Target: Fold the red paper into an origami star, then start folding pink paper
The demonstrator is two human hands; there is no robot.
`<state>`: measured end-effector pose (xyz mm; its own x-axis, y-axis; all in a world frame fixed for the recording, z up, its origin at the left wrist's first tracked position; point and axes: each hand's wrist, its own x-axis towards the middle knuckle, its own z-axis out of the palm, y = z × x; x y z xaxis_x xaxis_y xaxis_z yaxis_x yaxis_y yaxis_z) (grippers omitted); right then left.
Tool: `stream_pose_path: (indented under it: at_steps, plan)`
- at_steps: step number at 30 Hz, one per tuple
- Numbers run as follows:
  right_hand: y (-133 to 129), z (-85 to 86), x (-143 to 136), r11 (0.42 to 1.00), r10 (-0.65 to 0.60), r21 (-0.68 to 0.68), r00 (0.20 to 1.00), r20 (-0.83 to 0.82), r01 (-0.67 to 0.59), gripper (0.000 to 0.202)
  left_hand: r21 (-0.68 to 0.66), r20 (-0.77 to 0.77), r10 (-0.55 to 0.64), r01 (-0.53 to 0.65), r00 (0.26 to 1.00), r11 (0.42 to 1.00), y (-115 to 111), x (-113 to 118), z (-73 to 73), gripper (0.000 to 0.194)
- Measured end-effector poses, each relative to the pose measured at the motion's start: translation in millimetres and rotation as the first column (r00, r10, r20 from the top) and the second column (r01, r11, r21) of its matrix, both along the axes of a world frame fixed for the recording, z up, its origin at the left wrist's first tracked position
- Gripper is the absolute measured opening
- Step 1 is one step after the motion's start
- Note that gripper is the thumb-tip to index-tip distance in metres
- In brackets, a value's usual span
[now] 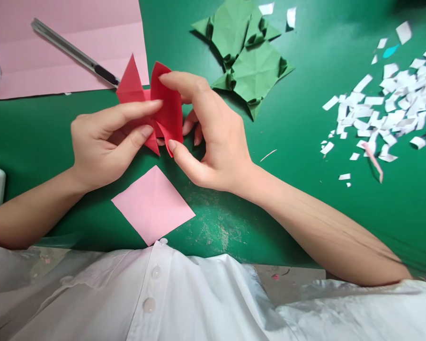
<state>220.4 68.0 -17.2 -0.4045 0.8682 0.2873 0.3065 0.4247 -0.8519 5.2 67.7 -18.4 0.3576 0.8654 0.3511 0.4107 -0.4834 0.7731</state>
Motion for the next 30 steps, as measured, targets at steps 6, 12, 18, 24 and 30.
stream_pose_path:
  at_steps: [6, 12, 18, 24, 30]
  plan:
    - [-3, -2.5, 0, 0.999, -0.01, -0.032, 1.0, -0.028, 0.009, 0.065, -0.095, 0.049, 0.056, -0.052, 0.997, 0.994, -2, 0, -8.4, 0.041]
    - [-3, -3.4, -2, 0.996, -0.011, 0.087, 0.993, 0.115, 0.001, 0.049, -0.134, 0.063, 0.045, -0.036, 0.997, 0.99, -3, 0, -12.0, 0.046]
    - [-3, -0.3, -3, 0.996, -0.014, 0.089, 0.971, 0.237, -0.007, 0.039, -0.186, 0.07, 0.022, -0.009, 0.997, 0.982, -3, -3, -11.5, 0.051]
    - [-5, 1.6, -3, 0.997, -0.044, 0.08, 0.967, 0.25, 0.024, 0.034, -0.257, 0.074, -0.006, 0.025, 0.997, 0.966, -5, 0, -5.8, 0.055]
    - [-3, -1.5, -3, 0.992, -0.07, 0.117, 0.991, 0.111, 0.057, 0.031, -0.261, 0.144, 0.033, 0.006, 0.989, 0.965, -6, 6, -7.6, 0.058]
